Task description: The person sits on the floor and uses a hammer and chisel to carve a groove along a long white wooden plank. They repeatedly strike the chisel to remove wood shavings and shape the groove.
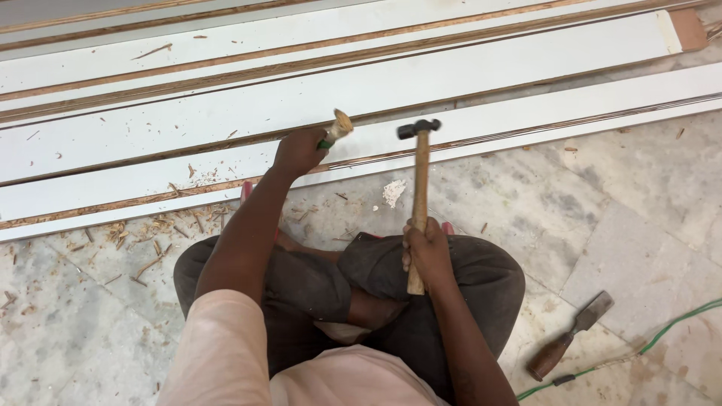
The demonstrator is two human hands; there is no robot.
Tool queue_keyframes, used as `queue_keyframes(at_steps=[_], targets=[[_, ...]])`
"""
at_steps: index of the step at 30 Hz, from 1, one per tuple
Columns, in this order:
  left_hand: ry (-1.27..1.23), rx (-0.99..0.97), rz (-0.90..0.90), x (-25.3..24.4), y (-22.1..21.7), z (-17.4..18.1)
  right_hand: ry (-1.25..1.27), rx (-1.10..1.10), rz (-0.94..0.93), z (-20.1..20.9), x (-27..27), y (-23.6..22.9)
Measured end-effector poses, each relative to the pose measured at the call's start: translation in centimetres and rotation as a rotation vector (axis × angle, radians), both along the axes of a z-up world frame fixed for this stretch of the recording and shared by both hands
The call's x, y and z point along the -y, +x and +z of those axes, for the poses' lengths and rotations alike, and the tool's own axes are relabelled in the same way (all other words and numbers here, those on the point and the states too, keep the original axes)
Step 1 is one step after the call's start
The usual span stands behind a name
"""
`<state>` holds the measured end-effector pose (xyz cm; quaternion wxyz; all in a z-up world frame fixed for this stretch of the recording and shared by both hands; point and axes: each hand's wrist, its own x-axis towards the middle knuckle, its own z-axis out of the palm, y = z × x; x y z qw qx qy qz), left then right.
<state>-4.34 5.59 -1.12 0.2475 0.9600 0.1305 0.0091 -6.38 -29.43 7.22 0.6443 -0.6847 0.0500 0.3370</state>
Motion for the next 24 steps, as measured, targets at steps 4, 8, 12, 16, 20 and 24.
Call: queue_keyframes(at_steps=[4,8,12,16,20,24], targets=[[-0.129,0.131,0.091,0.2,0.2,0.6,0.016,-0.030,-0.054,-0.1,0.2,0.3],[-0.273,0.215,0.126,1.3,-0.2,-0.1,-0.016,-0.007,-0.041,0.2,-0.4,0.0],[-0.455,0.279,0.174,2.8,-1.4,-0.4,-0.063,0.042,0.035,0.3,-0.9,-0.1],[-0.643,0.359,0.233,3.5,-3.1,-0.7,-0.172,0.027,0.124,0.3,-1.1,0.3],[-0.871,0.359,0.330,3.1,-3.7,-0.8,-0.210,-0.003,0.142,-1.1,-1.2,0.8],[-0.704,0.434,0.269,2.7,-3.3,-0.2,-0.217,-0.028,0.138,-2.5,-1.0,1.5]])
